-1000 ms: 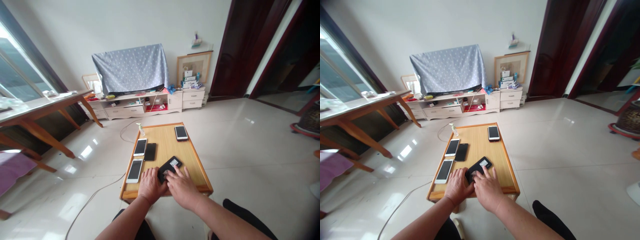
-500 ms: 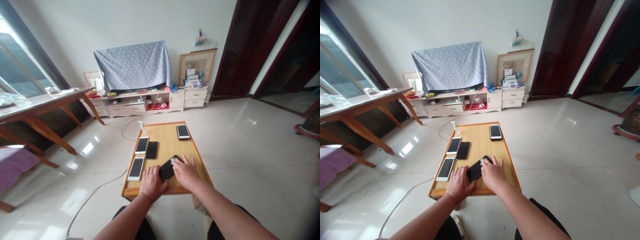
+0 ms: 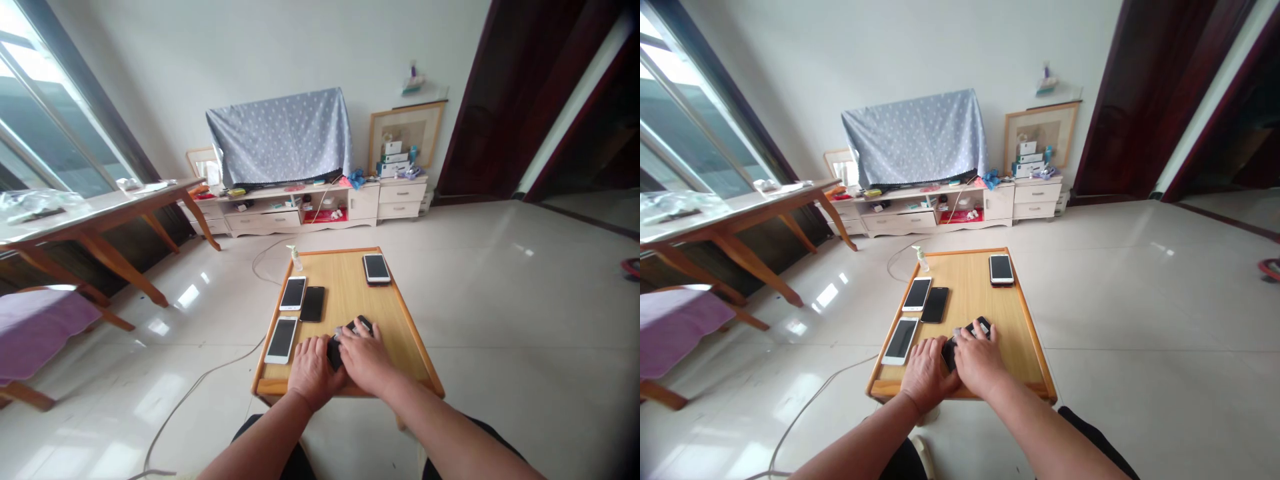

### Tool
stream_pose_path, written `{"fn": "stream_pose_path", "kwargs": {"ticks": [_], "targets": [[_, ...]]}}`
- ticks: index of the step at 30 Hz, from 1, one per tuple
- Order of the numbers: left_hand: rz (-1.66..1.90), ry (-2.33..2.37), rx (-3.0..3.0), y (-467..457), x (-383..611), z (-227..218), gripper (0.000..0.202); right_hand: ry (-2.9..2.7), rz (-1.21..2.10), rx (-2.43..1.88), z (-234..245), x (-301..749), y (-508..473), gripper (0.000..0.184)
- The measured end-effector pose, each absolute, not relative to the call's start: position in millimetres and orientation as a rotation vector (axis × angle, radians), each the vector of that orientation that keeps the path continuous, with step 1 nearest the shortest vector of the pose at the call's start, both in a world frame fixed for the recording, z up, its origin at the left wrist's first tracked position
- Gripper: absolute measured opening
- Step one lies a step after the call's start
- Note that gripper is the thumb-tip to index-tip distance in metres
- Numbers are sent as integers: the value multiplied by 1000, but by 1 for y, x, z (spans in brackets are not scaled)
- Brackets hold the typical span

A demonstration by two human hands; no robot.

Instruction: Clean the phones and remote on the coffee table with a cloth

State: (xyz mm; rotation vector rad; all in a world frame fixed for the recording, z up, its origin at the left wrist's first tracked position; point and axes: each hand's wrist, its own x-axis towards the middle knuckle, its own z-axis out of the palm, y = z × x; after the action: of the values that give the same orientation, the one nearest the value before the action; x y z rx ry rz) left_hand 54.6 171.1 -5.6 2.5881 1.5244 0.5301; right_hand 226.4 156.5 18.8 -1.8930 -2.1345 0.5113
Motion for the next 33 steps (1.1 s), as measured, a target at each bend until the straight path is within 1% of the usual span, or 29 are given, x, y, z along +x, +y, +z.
{"fn": "stream_pose_path", "kwargs": {"ticks": [3, 9, 15, 20, 22, 25, 27, 31, 33], "targets": [[547, 1513, 2596, 172, 55, -8, 53, -2208, 527, -1794, 19, 224, 158, 49], [545, 1543, 2626, 173, 55, -13, 60, -2030, 439, -2147, 21, 256, 167, 52], [546, 1542, 2626, 174, 55, -15, 60, -2224, 477, -1911, 20, 255, 140, 51], [588, 1529, 2644, 172, 56, -14, 58, -2070, 485, -2141, 26, 272, 138, 51], [609, 1533, 2648, 172, 57, -13, 58, -2082, 477, -2097, 26, 270, 133, 51], [626, 1529, 2661, 172, 58, -13, 58, -2189, 492, -1882, 23, 259, 122, 50], [631, 1524, 2672, 172, 58, -13, 57, -2206, 503, -1848, 23, 259, 119, 49], [620, 1526, 2677, 172, 59, -14, 55, -2059, 441, -2079, 27, 274, 125, 49], [612, 1524, 2673, 172, 59, -15, 56, -2047, 429, -2098, 27, 273, 125, 51]]}}
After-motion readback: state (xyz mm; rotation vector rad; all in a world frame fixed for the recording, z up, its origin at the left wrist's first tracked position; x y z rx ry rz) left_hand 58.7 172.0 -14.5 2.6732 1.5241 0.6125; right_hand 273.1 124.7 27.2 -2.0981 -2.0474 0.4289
